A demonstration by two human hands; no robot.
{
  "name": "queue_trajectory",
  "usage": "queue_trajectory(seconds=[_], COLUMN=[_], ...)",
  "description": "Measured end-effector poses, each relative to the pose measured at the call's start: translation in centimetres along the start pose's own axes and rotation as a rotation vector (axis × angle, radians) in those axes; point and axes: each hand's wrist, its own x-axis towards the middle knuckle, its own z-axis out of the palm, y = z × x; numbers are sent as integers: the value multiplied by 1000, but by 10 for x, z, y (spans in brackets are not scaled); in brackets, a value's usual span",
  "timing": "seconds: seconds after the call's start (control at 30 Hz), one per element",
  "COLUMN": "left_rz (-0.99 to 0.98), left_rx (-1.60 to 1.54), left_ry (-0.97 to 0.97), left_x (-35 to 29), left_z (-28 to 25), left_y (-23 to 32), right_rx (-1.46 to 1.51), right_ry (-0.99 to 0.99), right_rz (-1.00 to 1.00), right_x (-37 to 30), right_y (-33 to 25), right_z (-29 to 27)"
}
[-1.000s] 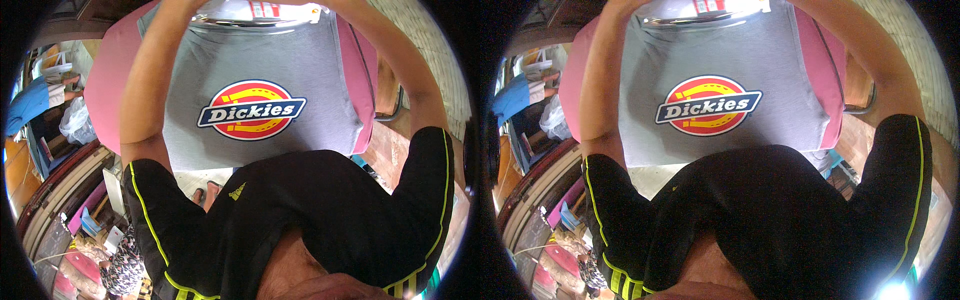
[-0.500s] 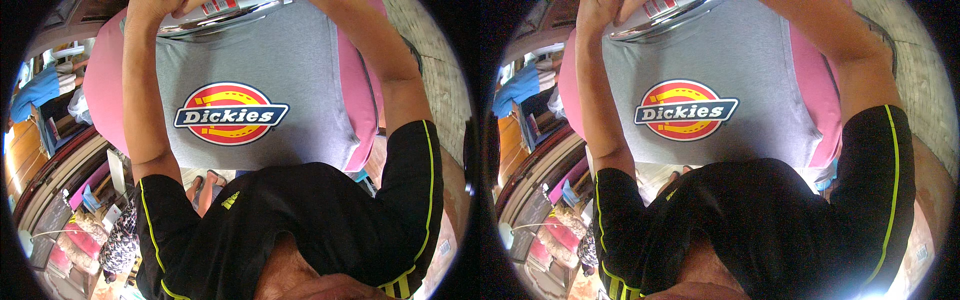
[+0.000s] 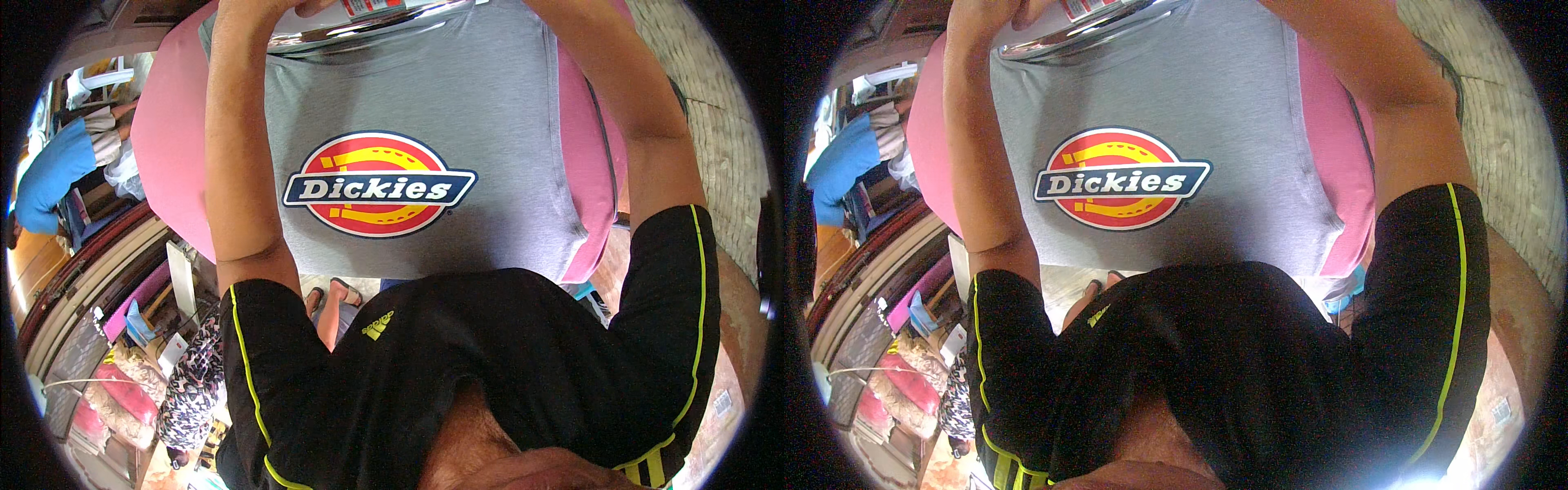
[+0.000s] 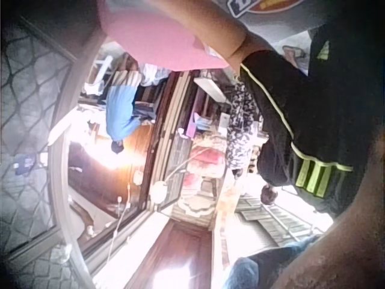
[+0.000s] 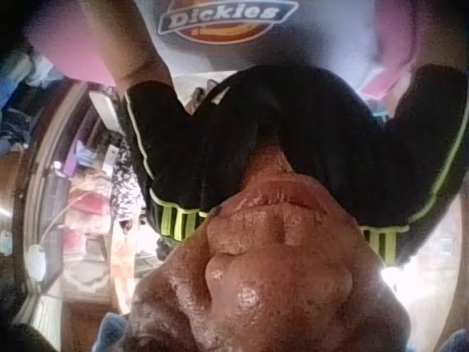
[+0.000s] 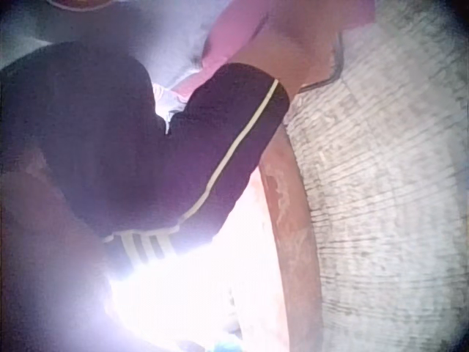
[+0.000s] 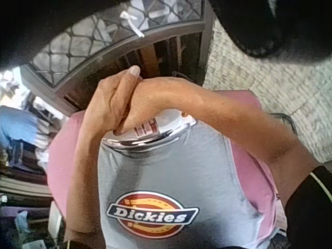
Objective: The person irons a grey t-shirt on a pink ironing board using a white steam iron. They repeatedly adjust the shirt's position and flip it over to smooth different sections of the fabric.
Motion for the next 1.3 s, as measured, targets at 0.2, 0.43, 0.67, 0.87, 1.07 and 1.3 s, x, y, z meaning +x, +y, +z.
queue_trajectory(seconds=[0.2,0.43,0.67,0.87,1.07,1.3], left_rz=[18,16,30,2,-21,-22], left_rx=[22,7,38,5,-1,-1], left_ry=[18,24,47,12,42,27], left_x=[7,5,4,9,4,7], left_z=[10,10,10,10,9,11], left_y=[-4,-8,-11,-11,-11,-14], right_rx=[27,-13,7,4,1,36], right_ry=[-1,18,-13,32,0,-10], right_rz=[0,8,-78,-153,-124,-83], right_x=[-5,-2,2,11,12,11], right_y=[7,11,16,30,25,27], right_z=[-2,1,1,10,6,7])
